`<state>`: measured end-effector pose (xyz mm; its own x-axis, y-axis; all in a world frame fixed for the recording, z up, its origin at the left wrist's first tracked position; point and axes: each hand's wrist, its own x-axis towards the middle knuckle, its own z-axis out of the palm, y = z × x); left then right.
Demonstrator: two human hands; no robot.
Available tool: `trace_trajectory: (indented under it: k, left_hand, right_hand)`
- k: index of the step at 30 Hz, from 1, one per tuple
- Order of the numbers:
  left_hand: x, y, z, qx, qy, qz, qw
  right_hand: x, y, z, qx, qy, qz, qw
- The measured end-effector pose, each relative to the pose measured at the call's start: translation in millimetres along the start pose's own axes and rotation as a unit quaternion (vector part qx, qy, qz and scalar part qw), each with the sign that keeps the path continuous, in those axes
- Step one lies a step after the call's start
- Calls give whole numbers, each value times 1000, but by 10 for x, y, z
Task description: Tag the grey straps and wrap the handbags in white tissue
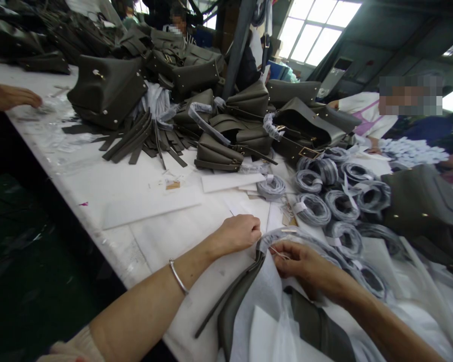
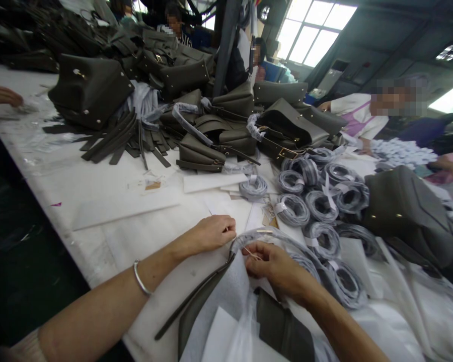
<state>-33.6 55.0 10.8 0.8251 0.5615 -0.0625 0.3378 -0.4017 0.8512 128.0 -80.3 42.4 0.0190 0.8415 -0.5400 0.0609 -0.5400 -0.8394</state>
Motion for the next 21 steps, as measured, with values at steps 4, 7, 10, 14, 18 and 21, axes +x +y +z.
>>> trace_trajectory:
  k: [4, 7, 10, 14, 18, 21]
  left_hand:
    - [25, -13, -47, -120, -48, -4, 992]
    - [28, -15, -29, -198, -63, -10, 978]
    - [33, -9, -6, -255, -52, -20, 965]
    - [44, 9, -23, -326, -6, -38, 945]
    - [44, 11, -55, -371, 10, -39, 928]
    - [46, -1, -50, -386, -6, -32, 922]
  right_hand:
    - [-86, 66, -47, -67, 57, -22, 996]
    - [-106, 73, -18, -164, 148, -60, 973]
    - [-113, 5, -14, -371, 190, -110, 902]
    - [-158, -91, -115, -517, 225, -107, 819]
    - [-231, -170, -191, -408, 190, -46, 892]
    - [-235, -258, -150, -301, 175, -69, 935]
